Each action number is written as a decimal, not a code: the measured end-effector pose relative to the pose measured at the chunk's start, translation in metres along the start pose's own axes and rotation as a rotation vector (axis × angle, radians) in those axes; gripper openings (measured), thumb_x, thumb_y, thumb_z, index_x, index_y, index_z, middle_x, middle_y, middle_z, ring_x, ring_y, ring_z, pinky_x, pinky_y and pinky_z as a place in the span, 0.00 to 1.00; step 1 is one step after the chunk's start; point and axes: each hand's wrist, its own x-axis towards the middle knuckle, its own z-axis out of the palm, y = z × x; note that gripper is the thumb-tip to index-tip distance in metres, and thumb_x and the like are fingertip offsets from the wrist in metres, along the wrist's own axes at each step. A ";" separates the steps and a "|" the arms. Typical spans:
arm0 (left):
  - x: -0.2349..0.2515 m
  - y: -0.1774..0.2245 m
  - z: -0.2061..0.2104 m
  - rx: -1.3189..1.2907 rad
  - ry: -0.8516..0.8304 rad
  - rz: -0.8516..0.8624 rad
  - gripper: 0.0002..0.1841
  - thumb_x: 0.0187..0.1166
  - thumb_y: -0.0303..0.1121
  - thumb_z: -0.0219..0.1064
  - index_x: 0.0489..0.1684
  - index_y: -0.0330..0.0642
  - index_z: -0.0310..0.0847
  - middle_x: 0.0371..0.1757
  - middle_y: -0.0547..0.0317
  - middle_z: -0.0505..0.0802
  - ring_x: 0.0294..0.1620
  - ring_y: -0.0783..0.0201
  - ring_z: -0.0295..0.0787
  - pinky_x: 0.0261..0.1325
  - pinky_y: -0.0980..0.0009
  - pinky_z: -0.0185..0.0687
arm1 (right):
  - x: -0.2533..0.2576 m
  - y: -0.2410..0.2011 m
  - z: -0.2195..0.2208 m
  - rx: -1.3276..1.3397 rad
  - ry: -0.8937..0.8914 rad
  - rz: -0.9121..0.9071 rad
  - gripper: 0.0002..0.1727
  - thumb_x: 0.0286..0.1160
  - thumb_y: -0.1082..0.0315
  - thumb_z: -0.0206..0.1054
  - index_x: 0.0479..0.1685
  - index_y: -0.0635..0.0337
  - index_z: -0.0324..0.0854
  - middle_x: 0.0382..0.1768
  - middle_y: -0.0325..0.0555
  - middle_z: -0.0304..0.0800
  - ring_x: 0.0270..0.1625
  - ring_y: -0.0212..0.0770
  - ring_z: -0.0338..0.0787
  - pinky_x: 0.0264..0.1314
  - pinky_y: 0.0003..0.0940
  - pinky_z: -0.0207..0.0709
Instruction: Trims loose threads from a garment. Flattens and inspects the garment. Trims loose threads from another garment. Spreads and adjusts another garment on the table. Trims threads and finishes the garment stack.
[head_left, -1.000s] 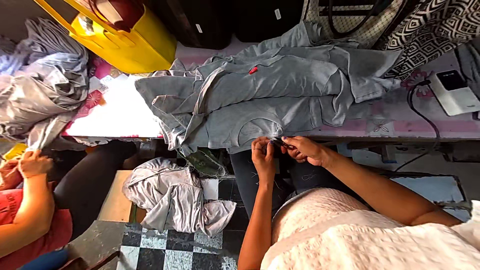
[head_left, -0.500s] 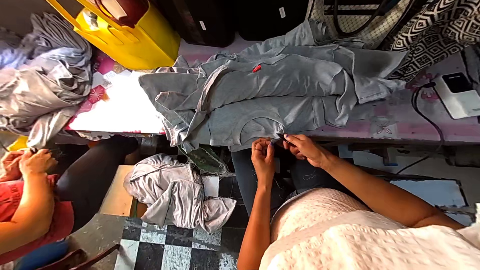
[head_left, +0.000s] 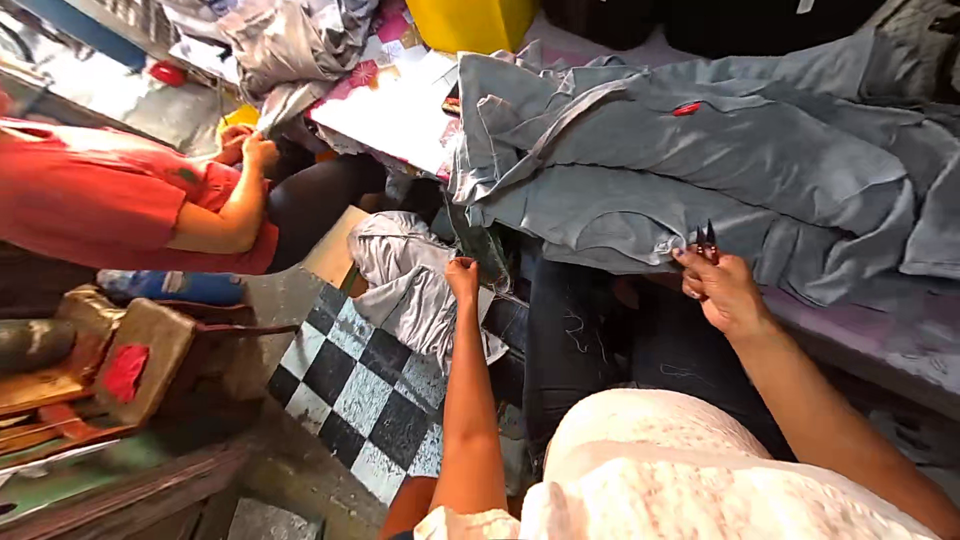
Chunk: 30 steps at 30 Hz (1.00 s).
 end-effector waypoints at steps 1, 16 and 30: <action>0.005 0.000 -0.004 -0.011 0.013 0.037 0.20 0.74 0.31 0.75 0.61 0.28 0.84 0.63 0.28 0.87 0.65 0.34 0.85 0.70 0.39 0.77 | -0.001 -0.001 0.000 0.009 -0.011 0.002 0.05 0.82 0.73 0.66 0.38 0.54 0.76 0.13 0.25 0.67 0.11 0.20 0.61 0.16 0.15 0.59; -0.188 0.222 0.093 -0.616 -0.341 0.845 0.08 0.69 0.18 0.76 0.44 0.29 0.93 0.46 0.41 0.92 0.43 0.55 0.92 0.50 0.62 0.90 | -0.012 0.005 -0.014 0.085 -0.052 -0.128 0.09 0.82 0.71 0.65 0.32 0.49 0.78 0.12 0.24 0.70 0.12 0.20 0.63 0.17 0.16 0.62; -0.170 0.184 0.051 -0.531 -0.498 0.495 0.12 0.88 0.27 0.60 0.49 0.25 0.85 0.29 0.52 0.94 0.27 0.65 0.93 0.38 0.66 0.94 | -0.008 0.002 -0.018 0.147 -0.110 -0.027 0.03 0.82 0.73 0.65 0.44 0.59 0.84 0.14 0.27 0.70 0.13 0.21 0.63 0.18 0.17 0.62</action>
